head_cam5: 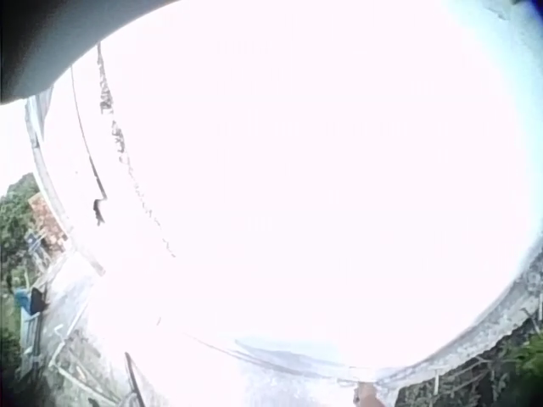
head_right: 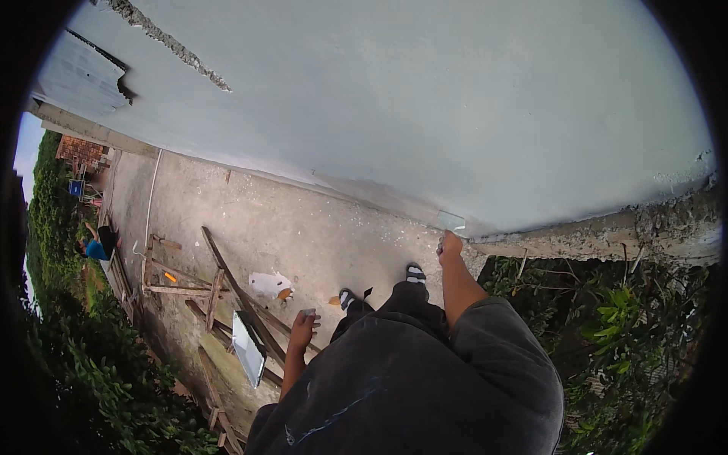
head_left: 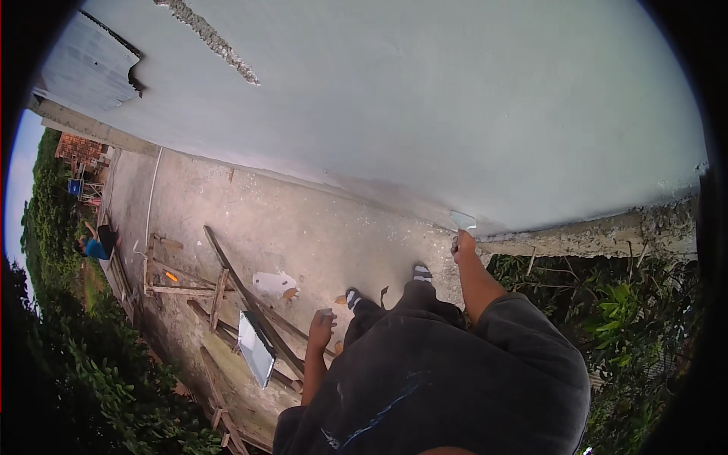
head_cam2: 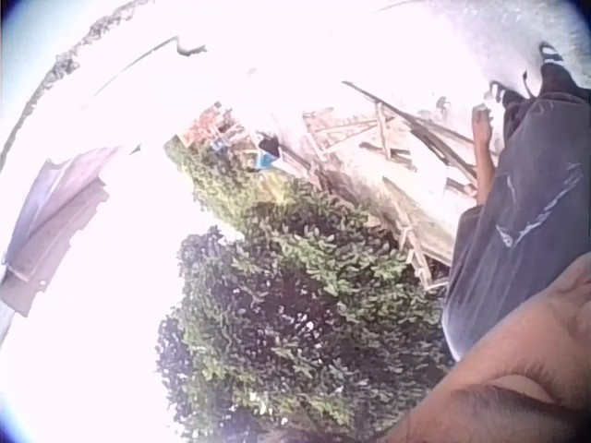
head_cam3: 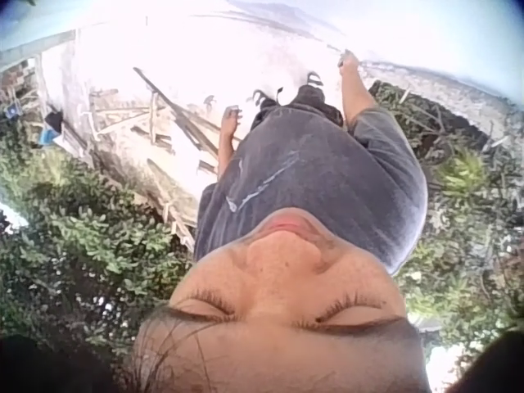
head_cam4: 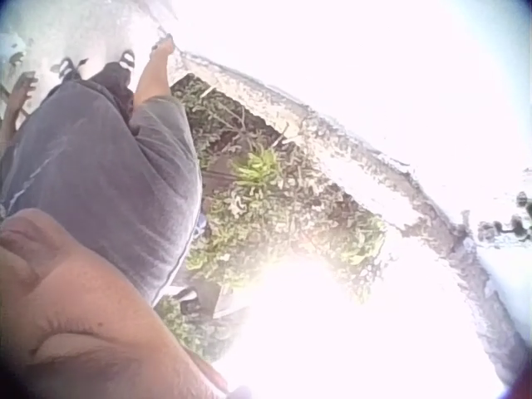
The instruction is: Painting a concrete wall using a hand-held brush and paint tray.
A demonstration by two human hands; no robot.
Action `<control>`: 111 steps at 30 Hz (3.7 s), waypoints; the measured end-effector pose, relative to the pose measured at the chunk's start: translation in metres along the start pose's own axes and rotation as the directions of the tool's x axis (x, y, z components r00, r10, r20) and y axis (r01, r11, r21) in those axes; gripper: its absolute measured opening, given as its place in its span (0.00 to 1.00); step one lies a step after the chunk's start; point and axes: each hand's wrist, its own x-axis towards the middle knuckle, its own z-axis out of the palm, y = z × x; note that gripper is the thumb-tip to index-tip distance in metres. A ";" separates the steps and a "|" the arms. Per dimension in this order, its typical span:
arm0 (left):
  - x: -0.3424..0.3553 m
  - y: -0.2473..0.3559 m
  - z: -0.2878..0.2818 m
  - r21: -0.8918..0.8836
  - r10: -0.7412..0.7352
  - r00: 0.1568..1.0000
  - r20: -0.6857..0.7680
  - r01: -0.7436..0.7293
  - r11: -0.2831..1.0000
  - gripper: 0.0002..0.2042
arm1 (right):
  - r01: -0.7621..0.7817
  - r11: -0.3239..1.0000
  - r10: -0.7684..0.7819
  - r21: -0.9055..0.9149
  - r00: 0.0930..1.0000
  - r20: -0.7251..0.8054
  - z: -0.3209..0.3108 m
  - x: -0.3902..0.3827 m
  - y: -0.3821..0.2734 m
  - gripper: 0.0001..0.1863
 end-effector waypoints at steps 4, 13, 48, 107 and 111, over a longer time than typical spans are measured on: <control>0.009 -0.005 0.001 0.005 0.093 0.996 -0.005 -0.093 0.996 0.15 | 0.097 0.995 -0.097 0.023 0.995 0.030 -0.002 -0.015 -0.001 0.09; 0.015 0.005 0.021 0.004 0.194 0.980 -0.042 -0.194 0.981 0.12 | 0.218 0.940 -0.211 -0.262 0.976 0.055 -0.008 -0.019 0.006 0.10; 0.029 -0.065 -0.274 -0.774 0.100 0.906 -0.412 -0.406 0.486 0.09 | 0.812 0.287 0.481 -0.509 0.337 0.809 0.323 -0.415 0.423 0.10; 0.096 -0.331 -0.363 0.105 -0.247 0.613 -0.751 0.480 0.871 0.20 | 0.519 -0.067 0.321 -0.852 0.820 0.474 0.302 -0.336 0.381 0.12; 0.096 -0.323 -0.359 0.089 -0.242 0.590 -0.770 0.475 0.875 0.19 | 0.524 -0.005 0.290 -0.852 0.816 0.500 0.302 -0.334 0.371 0.12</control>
